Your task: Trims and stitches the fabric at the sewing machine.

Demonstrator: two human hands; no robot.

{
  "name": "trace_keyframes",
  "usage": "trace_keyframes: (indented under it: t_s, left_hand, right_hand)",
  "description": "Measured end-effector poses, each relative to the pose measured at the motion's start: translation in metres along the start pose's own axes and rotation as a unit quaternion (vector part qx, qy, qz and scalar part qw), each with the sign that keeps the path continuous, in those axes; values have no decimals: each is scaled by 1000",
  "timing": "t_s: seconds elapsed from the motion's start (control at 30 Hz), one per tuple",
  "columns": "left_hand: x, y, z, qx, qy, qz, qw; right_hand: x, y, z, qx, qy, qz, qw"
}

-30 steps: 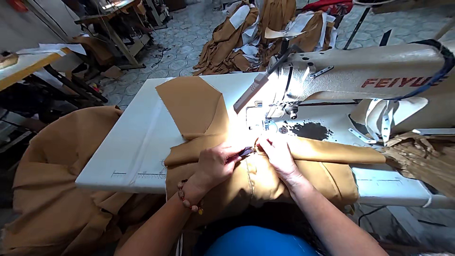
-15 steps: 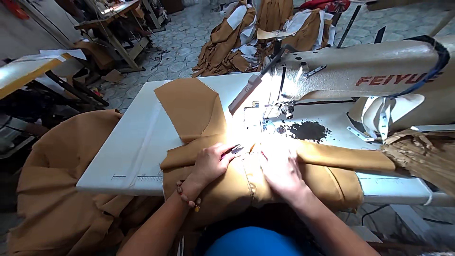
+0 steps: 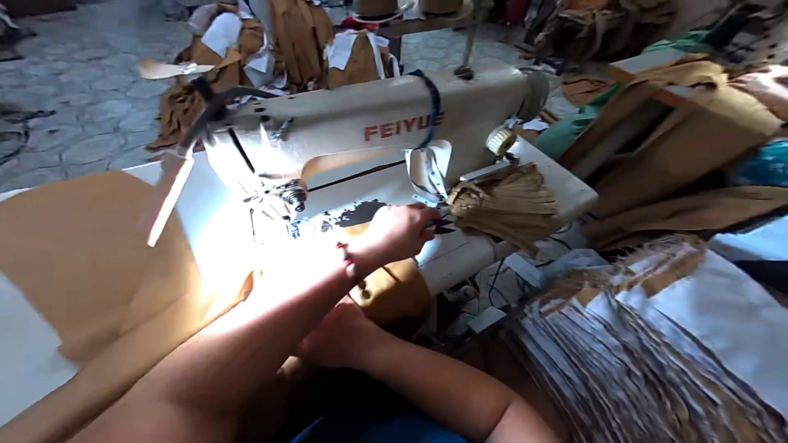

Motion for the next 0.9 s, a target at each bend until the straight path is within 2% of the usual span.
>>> trace_keyframes:
  t_s: [0.07,0.13,0.23,0.27,0.3,0.33,0.37,0.4,0.43,0.47,0.5,0.57,0.6,0.67,0.77,0.9]
  left_hand:
    - [-7,43,9,-9,22,18,1000]
    - [-16,60,13,-29,25,40,998]
    - [-47,9,-2,-56,32,27,998]
    - [-44,-12,1,-76,42,20,996]
    - [-34,-38,9,-105,49,-5,993]
    - [-23,-71,18,-137,45,-55,988]
    - [-12,-108,30,-160,41,-136,977]
    - [-1,-145,44,-188,45,-228,954]
    - [14,-179,59,-218,57,-318,921]
    - [28,-209,68,-224,44,-388,893]
    - [38,-234,69,-187,-11,-461,867]
    - [52,-264,69,-152,-69,-520,838]
    - [53,-270,68,-168,-74,-504,844]
    - [51,-273,61,-245,-45,-419,873]
    - [63,-269,52,-348,29,-292,890]
    - [79,-265,45,-332,58,-255,906]
  right_hand:
    - [0,-3,0,19,6,11,1000]
    - [-5,-11,3,12,17,-9,1000]
    - [-14,-24,5,-60,-4,-65,996]
    - [-6,-37,-9,-33,2,-28,999]
    - [-9,-36,-14,-87,11,-31,996]
    - [-2,-37,-23,-95,37,29,994]
    - [-12,-25,-15,-189,46,5,981]
    - [-27,-7,-2,-316,34,-54,947]
    - [-36,5,0,-372,13,-69,926]
    - [-40,11,-1,-375,-12,-42,926]
    - [-39,13,-6,-343,-27,1,939]
    - [-37,17,-16,-307,-61,31,949]
    - [-36,20,-19,-306,-70,19,949]
    - [-32,25,-22,-356,-81,-55,929]
    - [-23,29,-16,-467,-97,-156,865]
    - [-16,28,-15,-535,-131,-193,812]
Point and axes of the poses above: each hand's wrist, its own y-axis towards the middle knuckle, its own z-axis out of the palm, x = y × z, the point moved 1 cm from there along y, towards the middle knuckle, and after that the axes turned 15 degrees about x, right-handed, at the moved point
